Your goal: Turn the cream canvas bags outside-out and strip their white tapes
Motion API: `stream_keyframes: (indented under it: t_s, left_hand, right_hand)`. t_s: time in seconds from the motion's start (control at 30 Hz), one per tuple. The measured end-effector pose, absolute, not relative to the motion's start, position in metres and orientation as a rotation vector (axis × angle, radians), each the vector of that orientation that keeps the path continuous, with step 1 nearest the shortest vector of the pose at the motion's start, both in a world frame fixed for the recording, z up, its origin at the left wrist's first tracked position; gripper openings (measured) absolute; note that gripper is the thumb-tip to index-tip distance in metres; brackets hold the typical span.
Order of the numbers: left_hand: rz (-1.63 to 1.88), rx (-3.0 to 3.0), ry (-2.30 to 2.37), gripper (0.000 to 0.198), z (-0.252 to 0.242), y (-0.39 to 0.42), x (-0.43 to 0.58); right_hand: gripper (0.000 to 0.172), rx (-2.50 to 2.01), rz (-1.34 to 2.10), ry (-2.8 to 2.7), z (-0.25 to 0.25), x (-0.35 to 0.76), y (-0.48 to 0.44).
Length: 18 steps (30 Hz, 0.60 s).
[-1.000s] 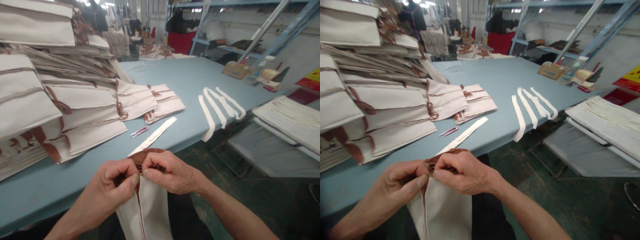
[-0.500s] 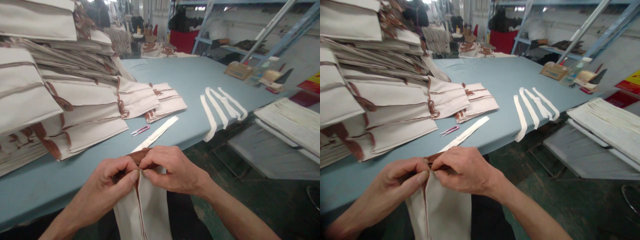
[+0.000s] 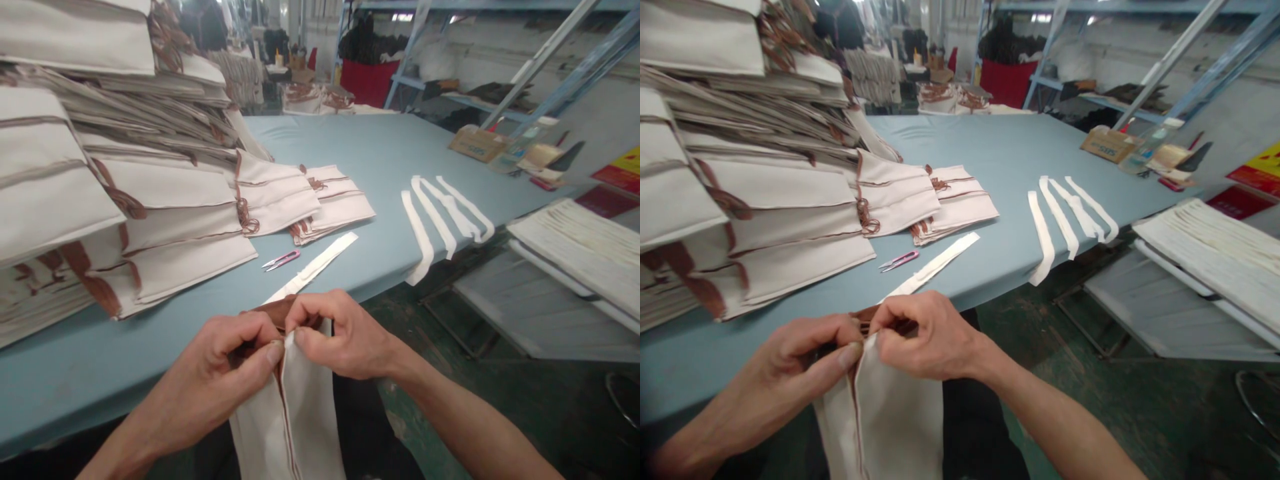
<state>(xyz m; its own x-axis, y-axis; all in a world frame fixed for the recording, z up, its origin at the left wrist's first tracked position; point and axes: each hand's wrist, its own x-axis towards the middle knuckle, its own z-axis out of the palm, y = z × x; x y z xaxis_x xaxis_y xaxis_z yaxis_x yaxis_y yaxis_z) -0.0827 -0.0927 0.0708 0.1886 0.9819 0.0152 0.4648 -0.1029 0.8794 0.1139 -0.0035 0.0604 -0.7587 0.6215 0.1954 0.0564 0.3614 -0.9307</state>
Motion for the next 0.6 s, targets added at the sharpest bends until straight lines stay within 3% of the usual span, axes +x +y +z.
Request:
stream_keyframes:
  t_s: [0.1, 0.37, 0.6]
  left_hand:
    - [0.809, 1.735, 1.383, 0.034, 0.073, -0.093, -0.084]
    - [0.839, 2.002, 1.416, 0.028, 0.062, -0.096, -0.094]
    - [0.866, 2.029, 1.483, 0.032, 0.057, -0.099, -0.095]
  right_hand:
    - [0.009, -0.614, 1.613, -2.028, 0.065, 0.114, -0.005]
    - [0.009, -0.676, 1.646, -2.097, 0.061, 0.111, -0.001]
    - [0.007, -0.645, 1.455, -2.282, 0.056, 0.111, -0.001]
